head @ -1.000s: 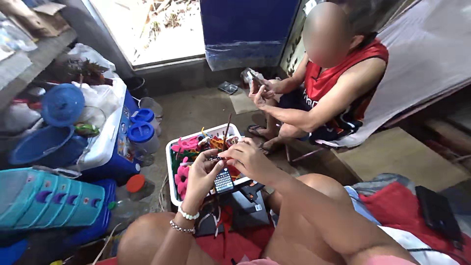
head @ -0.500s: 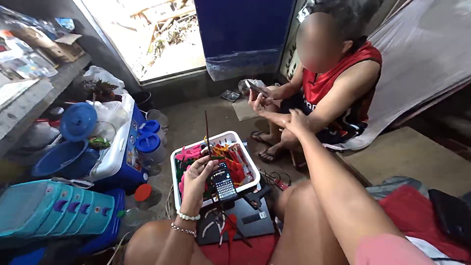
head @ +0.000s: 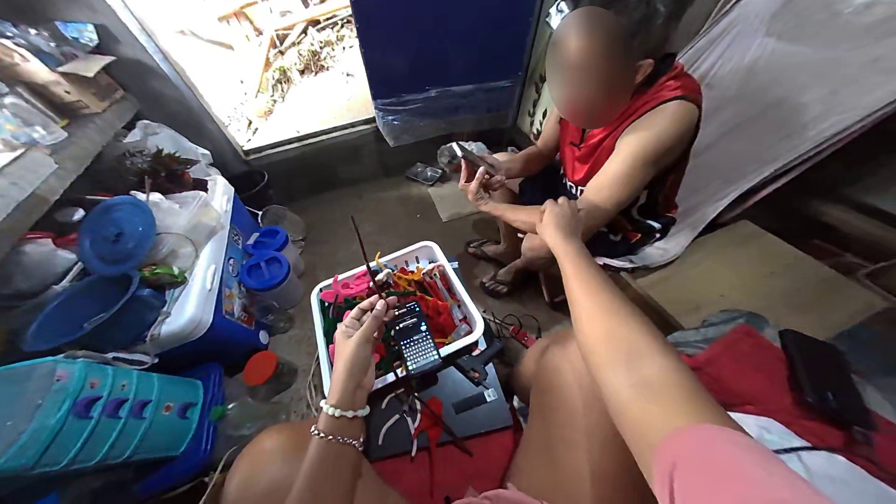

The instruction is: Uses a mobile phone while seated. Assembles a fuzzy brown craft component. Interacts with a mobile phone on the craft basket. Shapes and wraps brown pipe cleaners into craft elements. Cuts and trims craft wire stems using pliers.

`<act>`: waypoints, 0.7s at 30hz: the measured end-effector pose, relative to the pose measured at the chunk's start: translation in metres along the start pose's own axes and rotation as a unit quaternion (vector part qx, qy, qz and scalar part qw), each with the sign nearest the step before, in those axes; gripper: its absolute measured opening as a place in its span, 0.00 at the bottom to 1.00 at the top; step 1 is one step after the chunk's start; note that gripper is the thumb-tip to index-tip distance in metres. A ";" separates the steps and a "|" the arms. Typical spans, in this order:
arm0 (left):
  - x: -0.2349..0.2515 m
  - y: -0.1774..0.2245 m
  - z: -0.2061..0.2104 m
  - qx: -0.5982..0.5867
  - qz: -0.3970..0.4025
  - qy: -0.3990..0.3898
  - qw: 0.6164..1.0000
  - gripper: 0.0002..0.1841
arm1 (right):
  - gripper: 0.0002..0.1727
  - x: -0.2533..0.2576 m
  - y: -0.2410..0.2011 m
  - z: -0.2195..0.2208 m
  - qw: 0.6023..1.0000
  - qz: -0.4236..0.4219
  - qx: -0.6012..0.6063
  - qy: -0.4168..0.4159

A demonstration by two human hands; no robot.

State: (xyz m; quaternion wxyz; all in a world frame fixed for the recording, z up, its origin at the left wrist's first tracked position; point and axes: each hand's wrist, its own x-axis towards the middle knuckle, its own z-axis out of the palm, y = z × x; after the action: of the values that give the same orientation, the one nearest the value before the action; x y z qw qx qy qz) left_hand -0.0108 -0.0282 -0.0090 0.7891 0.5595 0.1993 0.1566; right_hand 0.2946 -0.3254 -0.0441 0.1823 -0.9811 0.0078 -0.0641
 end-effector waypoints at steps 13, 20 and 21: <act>-0.006 0.011 0.007 -0.009 -0.017 -0.022 1.000 0.09 | 0.23 -0.006 -0.003 -0.007 0.999 -0.053 0.010 -0.009; -0.010 0.009 0.004 -0.022 -0.028 -0.039 0.999 0.09 | 0.25 -0.014 -0.025 -0.014 0.991 -0.013 0.120 -0.050; -0.012 0.010 0.003 -0.021 -0.020 -0.041 0.999 0.09 | 0.29 -0.026 -0.043 -0.025 0.978 -0.049 0.192 -0.058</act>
State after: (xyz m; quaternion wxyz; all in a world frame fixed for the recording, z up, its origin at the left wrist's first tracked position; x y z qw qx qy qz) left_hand -0.0196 -0.0327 0.0031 0.8112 0.5445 0.1747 0.1221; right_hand 0.2653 -0.2934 -0.0087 0.3643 -0.9290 -0.0632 -0.0158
